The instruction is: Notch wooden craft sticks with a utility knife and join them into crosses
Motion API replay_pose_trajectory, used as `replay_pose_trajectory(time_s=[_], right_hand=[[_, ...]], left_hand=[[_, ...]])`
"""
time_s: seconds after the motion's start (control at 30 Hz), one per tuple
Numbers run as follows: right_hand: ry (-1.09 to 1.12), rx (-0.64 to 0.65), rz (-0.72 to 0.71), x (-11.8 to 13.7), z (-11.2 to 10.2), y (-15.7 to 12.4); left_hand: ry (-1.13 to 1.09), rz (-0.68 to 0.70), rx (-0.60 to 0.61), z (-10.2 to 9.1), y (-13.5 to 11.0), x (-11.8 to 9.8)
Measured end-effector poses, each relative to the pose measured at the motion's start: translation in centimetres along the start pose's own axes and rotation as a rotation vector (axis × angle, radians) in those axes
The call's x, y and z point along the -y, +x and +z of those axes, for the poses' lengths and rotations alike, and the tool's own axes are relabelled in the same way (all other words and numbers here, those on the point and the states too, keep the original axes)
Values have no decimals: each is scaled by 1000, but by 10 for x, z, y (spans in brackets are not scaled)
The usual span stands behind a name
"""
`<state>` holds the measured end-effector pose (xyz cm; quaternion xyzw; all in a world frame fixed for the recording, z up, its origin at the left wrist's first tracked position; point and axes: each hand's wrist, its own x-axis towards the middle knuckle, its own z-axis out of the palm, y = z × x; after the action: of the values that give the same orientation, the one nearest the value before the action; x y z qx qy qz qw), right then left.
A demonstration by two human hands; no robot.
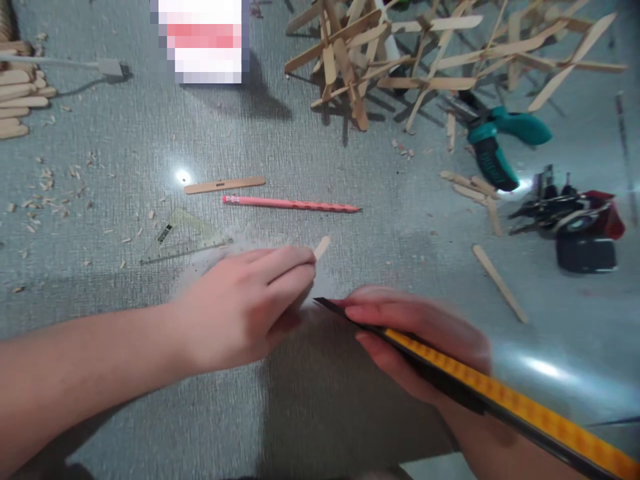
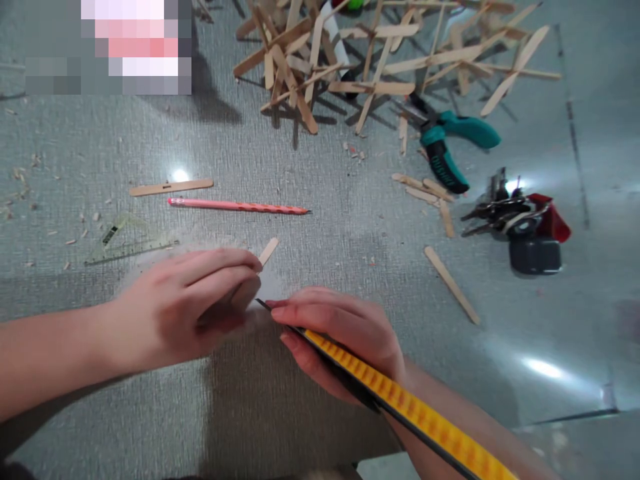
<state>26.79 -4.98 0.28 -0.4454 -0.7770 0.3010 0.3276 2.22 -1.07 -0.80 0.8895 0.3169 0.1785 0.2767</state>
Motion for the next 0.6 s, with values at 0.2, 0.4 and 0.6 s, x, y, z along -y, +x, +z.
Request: replay_pose_trajectory(time_s=[0.2,0.4,0.6], right_hand=[[53,-6,-6,0,-1,-2],[2,-67,100,7,2,-1],[2,-102,55,-3,10,-3]], left_hand=[[147,-14,-38,-5,-3,-2],[337,123,-66,-3,-7,-1],[331,80,-92,-2,0,3]])
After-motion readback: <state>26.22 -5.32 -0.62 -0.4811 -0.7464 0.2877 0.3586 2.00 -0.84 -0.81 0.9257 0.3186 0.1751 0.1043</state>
